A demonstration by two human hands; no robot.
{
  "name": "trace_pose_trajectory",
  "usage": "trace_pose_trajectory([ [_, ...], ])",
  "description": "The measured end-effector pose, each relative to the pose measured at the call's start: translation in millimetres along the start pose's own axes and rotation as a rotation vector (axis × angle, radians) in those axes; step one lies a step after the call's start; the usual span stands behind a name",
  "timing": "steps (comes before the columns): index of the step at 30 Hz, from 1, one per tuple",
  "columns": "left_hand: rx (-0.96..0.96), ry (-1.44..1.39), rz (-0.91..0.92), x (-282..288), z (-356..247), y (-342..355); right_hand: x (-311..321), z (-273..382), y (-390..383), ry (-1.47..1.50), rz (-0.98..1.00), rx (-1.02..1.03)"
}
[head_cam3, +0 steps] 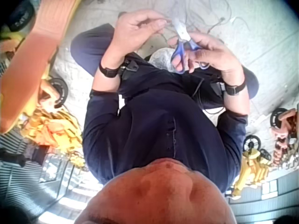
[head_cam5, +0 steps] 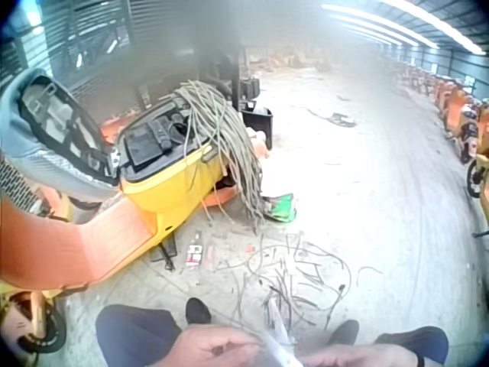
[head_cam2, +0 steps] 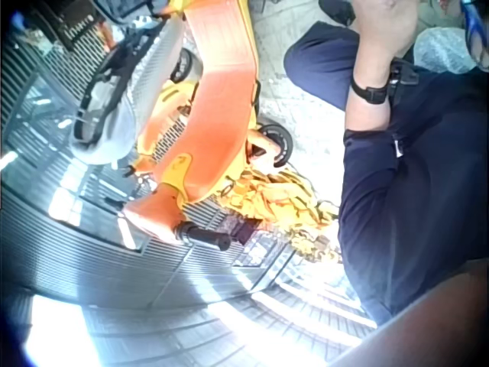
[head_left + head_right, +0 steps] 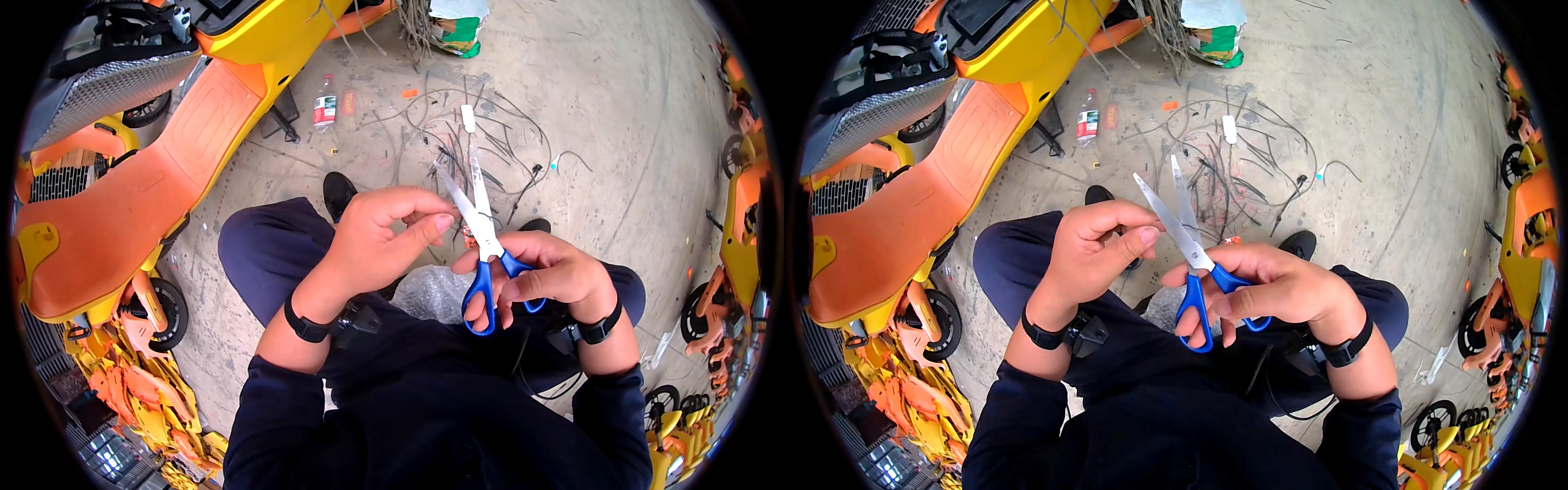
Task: The person uses scissors to strip the insulation off the end of a black wire and then twists the copper strands of two wires together by hand.
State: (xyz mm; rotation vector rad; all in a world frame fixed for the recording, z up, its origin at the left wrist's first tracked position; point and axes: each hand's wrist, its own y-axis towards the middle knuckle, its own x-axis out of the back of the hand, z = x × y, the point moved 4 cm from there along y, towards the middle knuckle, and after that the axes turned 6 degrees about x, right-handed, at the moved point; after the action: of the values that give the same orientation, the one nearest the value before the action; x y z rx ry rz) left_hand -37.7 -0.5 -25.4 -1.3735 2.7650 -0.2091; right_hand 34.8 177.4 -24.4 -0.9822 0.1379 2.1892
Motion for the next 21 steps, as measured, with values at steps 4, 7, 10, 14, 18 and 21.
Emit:
trace_pose_trajectory([
  [4, -0.046, 0.119, 0.021, -1.7, -1.4, 1.7, -4.4, -2.8, 2.6, 0.055, 0.013, -0.032],
  [7, -0.146, 0.216, -0.007, -3.0, -1.4, 2.7, -4.4, -4.7, 3.5, 0.062, 0.032, -0.046],
  [10, -0.199, 0.276, -0.034, -3.8, -3.2, 1.8, -3.7, -9.5, 5.2, -0.025, 0.023, -0.057],
  [14, -0.231, 0.381, -0.087, -3.1, -10.9, -0.2, -2.7, -12.7, 4.8, -0.028, 0.027, -0.059],
  [18, -0.221, 0.423, -0.101, -2.9, -19.4, -2.7, -3.3, -10.1, 3.4, -0.072, -0.001, -0.119],
  [21, -0.168, 0.28, -0.062, -1.6, -12.2, -4.4, -3.7, -4.7, 2.4, -0.096, -0.021, -0.135],
])
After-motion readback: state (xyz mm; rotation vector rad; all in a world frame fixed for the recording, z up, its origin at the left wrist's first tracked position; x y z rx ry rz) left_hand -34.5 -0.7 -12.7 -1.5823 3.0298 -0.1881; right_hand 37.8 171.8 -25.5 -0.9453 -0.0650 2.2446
